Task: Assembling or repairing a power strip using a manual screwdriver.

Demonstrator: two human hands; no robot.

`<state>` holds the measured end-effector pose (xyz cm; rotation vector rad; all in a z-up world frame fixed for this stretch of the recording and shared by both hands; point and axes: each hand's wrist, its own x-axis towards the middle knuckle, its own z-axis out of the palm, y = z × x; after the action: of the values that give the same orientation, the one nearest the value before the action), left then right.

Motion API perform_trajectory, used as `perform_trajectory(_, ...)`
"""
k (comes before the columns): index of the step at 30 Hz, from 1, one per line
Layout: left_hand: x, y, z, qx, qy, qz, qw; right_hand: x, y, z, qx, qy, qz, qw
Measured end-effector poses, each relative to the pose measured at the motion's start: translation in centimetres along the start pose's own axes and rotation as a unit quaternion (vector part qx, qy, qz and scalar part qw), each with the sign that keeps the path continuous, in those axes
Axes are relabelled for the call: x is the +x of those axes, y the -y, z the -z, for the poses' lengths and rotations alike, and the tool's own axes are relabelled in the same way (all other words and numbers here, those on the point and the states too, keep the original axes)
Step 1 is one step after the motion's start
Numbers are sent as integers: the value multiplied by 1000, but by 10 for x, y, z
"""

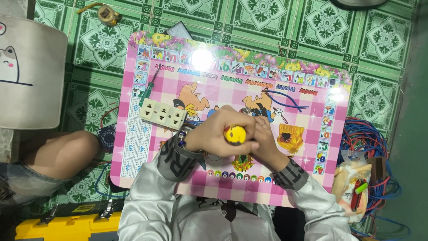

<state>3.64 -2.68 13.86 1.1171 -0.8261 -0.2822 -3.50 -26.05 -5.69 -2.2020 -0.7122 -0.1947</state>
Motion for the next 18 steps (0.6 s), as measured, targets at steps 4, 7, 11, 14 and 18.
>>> perform_trajectory(4, 4, -15, 2, -37, 92, 6, 995, 2, -7, -2, 7, -23, 23, 999)
perform_trajectory(7, -1, -9, 7, -58, 168, 2, 984, 2, -2, -2, -21, -26, 44, 998)
perform_trajectory(11, -6, 0, 12, -25, 69, -14, 997, 8, -2, 4, -19, -19, 42, 999)
perform_trajectory(14, -19, -4, 17, 24, -129, -45, 990, 29, 27, 18, -10, -8, 10, 1000)
perform_trajectory(18, -64, -99, 22, -58, -164, -94, 980, 35, 41, 22, 7, 23, -50, 998)
